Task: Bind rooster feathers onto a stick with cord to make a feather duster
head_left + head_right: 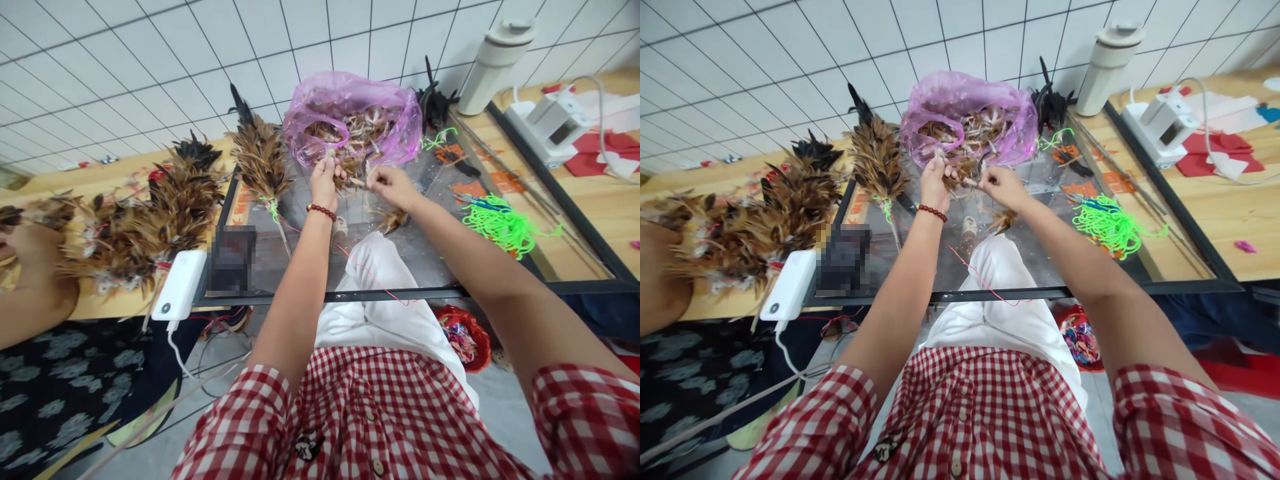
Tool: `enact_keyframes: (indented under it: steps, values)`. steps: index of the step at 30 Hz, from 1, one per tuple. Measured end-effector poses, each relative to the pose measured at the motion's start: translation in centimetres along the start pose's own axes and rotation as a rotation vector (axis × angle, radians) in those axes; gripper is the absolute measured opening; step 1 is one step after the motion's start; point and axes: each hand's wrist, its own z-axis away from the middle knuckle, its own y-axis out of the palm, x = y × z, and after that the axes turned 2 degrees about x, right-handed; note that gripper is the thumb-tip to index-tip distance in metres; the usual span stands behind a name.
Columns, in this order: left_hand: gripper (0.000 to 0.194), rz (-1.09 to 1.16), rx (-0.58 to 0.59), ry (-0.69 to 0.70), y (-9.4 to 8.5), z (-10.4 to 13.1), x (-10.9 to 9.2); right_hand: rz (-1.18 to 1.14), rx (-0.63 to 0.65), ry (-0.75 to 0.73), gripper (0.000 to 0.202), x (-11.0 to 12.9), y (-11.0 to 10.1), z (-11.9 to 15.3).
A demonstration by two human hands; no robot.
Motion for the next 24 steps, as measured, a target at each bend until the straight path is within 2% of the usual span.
enact_keyframes:
  steps: [2,4,9,15,17,21,24]
  values:
    - [0.03,-0.049,-0.033,0.025,0.1,0.1,0.4,-0.14,-0.24,0.032,0.028,-1.0,0.9,0.1]
    - [0.028,-0.089,-0.046,0.034,0.6,0.3,1.2,-0.251,-0.329,0.028,0.039,-1.6,1.5,0.0]
    - [0.027,-0.063,-0.03,-0.052,1.7,0.9,3.4,-0.302,-0.345,-0.095,0.051,-1.2,1.9,0.3]
    - [0.024,0.054,0.085,-0.169,2.1,1.8,3.6,-0.129,-0.247,-0.186,0.04,0.8,1.5,1.7]
    - [0.021,0.039,0.102,-0.154,2.1,2.1,3.8,-0.121,-0.22,-0.202,0.037,1.0,1.6,1.8]
    - [0.022,-0.11,0.045,-0.091,1.7,2.1,4.0,-0.186,-0.227,-0.175,0.038,0.6,1.7,1.6]
    - [0.022,-0.251,0.06,0.001,1.4,2.2,3.7,-0.304,-0.259,-0.131,0.052,0.3,1.5,1.2]
